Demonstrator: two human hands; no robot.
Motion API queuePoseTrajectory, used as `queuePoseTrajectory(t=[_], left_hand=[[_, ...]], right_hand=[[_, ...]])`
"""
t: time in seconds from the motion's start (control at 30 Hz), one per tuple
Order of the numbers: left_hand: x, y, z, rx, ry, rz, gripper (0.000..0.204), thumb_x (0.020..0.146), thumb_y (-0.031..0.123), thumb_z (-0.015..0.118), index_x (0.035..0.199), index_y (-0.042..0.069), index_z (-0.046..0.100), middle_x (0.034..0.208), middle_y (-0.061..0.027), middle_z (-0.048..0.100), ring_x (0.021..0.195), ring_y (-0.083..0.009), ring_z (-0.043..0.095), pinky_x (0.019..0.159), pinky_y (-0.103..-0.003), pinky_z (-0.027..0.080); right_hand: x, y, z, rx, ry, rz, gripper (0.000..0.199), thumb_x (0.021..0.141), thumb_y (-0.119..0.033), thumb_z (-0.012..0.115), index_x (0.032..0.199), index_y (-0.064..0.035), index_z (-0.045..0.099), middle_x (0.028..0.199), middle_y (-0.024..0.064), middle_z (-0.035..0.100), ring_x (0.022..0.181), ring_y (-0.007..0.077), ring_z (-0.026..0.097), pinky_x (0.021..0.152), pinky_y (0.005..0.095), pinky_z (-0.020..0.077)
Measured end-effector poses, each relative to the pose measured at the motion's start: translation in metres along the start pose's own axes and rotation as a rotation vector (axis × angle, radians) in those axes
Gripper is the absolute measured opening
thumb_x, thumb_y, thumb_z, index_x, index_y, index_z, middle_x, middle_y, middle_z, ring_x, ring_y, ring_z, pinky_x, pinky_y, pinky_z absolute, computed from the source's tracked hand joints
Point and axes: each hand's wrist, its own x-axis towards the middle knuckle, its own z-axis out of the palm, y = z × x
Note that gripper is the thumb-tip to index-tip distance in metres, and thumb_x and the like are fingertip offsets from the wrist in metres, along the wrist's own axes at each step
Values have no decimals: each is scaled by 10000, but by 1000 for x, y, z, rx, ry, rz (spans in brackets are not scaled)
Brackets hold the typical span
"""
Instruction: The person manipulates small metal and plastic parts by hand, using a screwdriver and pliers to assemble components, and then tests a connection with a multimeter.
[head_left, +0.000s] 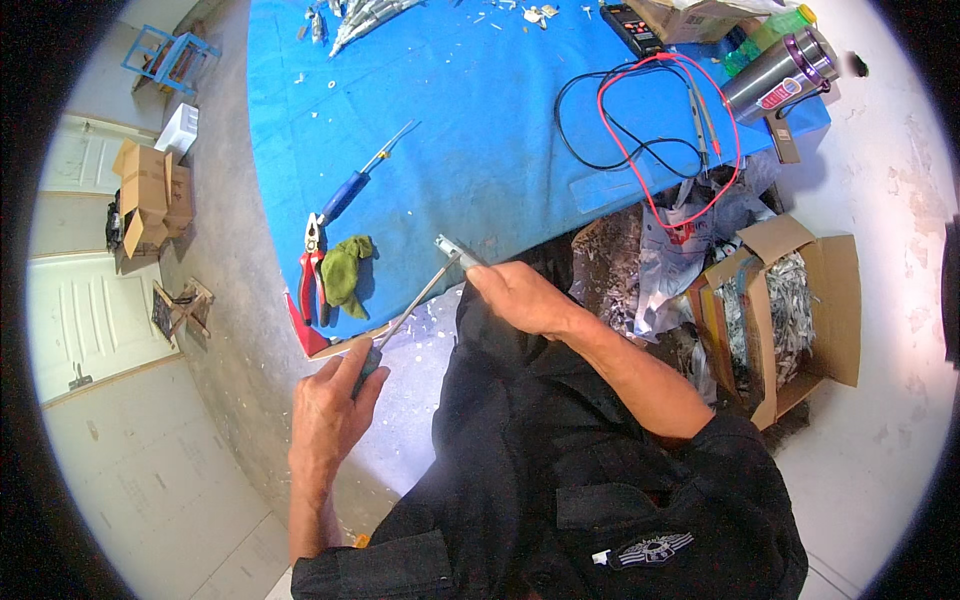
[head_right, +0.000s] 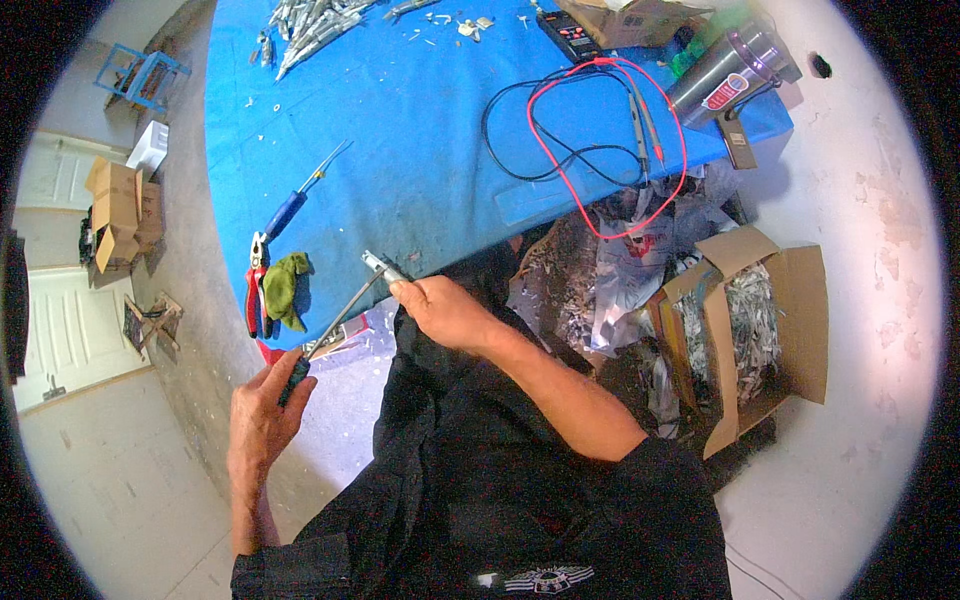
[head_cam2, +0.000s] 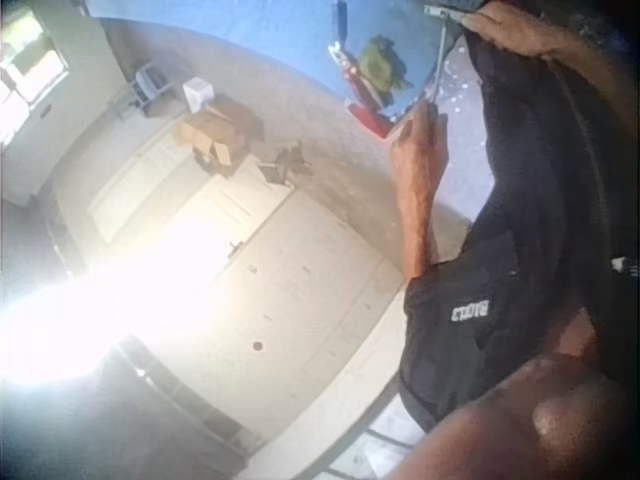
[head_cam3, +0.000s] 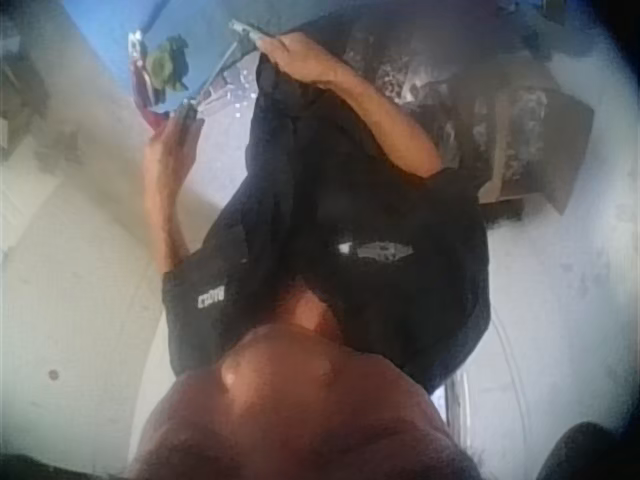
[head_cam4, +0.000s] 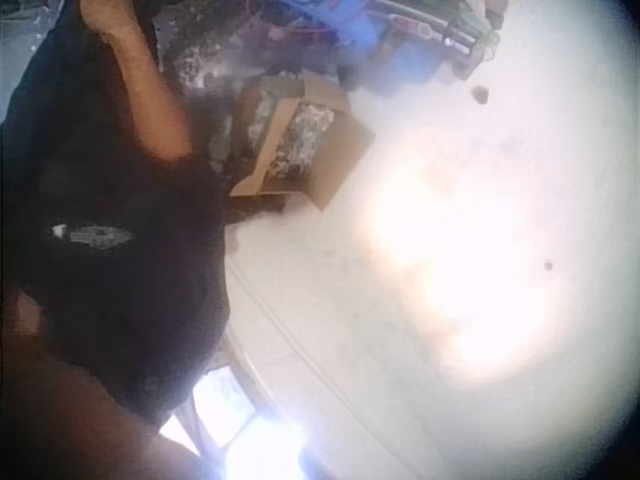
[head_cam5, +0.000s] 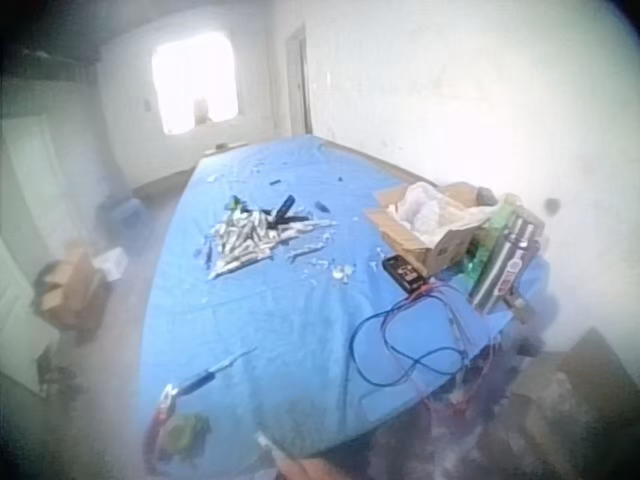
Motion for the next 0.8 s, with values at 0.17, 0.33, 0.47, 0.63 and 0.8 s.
queuePoseTrajectory(t=[0.17,0.33,0.47,0.63,0.8], left_hand=[[3,-7,-5,234,11,164,374,916,214,792,1239,80,661,883,-118,720,730,-290,736,616,-415,589],[2,-5,-11,505,43,290,383,911,207,791,1234,71,636,816,-65,624,700,-219,697,546,-358,562],[16,9,-35,658,32,367,378,951,268,754,1263,99,622,778,-47,587,652,-214,657,528,-381,539],[12,16,-40,541,-22,268,348,926,217,765,1223,86,639,797,-82,634,727,-258,718,587,-381,576],[0,21,-32,100,-59,34,479,880,194,791,1319,85,633,970,-180,753,817,-401,739,745,-489,579]], right_hand=[[2,1,2,-94,22,-62,520,1083,-401,516,896,66,650,742,136,620,717,267,580,692,444,483],[3,1,6,-291,65,1,528,1060,-435,540,951,56,702,893,325,700,862,512,689,761,568,520],[-2,-6,8,-443,117,30,535,1054,-442,549,930,47,726,883,341,694,878,533,686,795,611,538],[-2,-6,13,-503,164,21,562,1043,-475,561,907,41,735,865,340,697,863,534,692,806,614,546],[-4,-4,16,-470,189,10,561,1040,-483,561,900,34,728,881,330,702,879,517,698,810,601,543]])
